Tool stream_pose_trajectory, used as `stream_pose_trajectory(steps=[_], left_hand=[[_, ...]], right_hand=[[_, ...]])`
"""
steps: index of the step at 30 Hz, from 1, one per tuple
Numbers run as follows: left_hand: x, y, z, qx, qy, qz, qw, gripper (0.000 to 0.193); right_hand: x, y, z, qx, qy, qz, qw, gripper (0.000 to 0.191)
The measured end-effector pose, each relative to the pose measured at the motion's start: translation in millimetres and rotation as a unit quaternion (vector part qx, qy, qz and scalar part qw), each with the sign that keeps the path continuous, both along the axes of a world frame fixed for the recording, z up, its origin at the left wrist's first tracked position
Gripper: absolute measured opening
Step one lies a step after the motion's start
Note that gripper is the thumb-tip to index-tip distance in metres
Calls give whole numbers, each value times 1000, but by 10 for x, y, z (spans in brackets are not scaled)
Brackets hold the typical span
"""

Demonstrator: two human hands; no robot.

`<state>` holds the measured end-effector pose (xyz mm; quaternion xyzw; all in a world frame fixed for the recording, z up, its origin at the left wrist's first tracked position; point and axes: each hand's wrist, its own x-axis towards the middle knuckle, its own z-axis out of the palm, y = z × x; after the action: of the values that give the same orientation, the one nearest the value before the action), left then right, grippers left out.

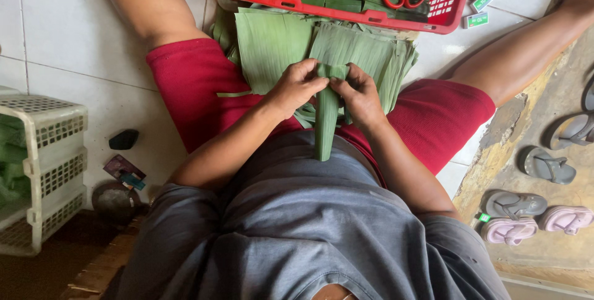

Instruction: The person sits on the floor folding cut banana leaf sections into small open boxes, creasing the sides and tucking the corners by hand, and places each finished leaf box into a red basket that already holds many completed ones.

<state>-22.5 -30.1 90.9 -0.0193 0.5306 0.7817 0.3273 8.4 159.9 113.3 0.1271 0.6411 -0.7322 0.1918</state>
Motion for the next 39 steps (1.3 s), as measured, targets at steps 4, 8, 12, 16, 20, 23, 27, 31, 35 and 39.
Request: stream_pose_trajectory(steps=[4,8,12,16,20,23,27,31,35,39], left_hand=[[40,29,-178,18,6,30,999,14],[118,8,-152,-33,113,40,992,12],[188,-79,102,-108,363,56,924,14],[200,-67,326,-160,427,50,889,17],[189,-64,312,-186,426,29,885,18],[137,-82,124,-127,286,11,950,19],[25,-159,-235,119,61,-48,990,14],[57,-143,-402,180,-7,-67,981,15],[45,9,-233,126,9,-37,991,13],[148,47,125,-213,285,-1,935,16]], right_hand=[[28,18,-41,59,-2,8,998,11],[93,53,-34,35,-20,-22,999,8],[222,33,11,78,0,-66,995,12],[363,-42,145,156,82,-32,984,22],[383,-93,298,243,87,6,966,24],[281,-70,340,261,204,17,943,15],[239,41,359,221,244,32,944,9],[268,125,346,217,245,72,942,15],[284,141,308,227,246,53,941,13],[330,106,272,286,244,27,926,12]])
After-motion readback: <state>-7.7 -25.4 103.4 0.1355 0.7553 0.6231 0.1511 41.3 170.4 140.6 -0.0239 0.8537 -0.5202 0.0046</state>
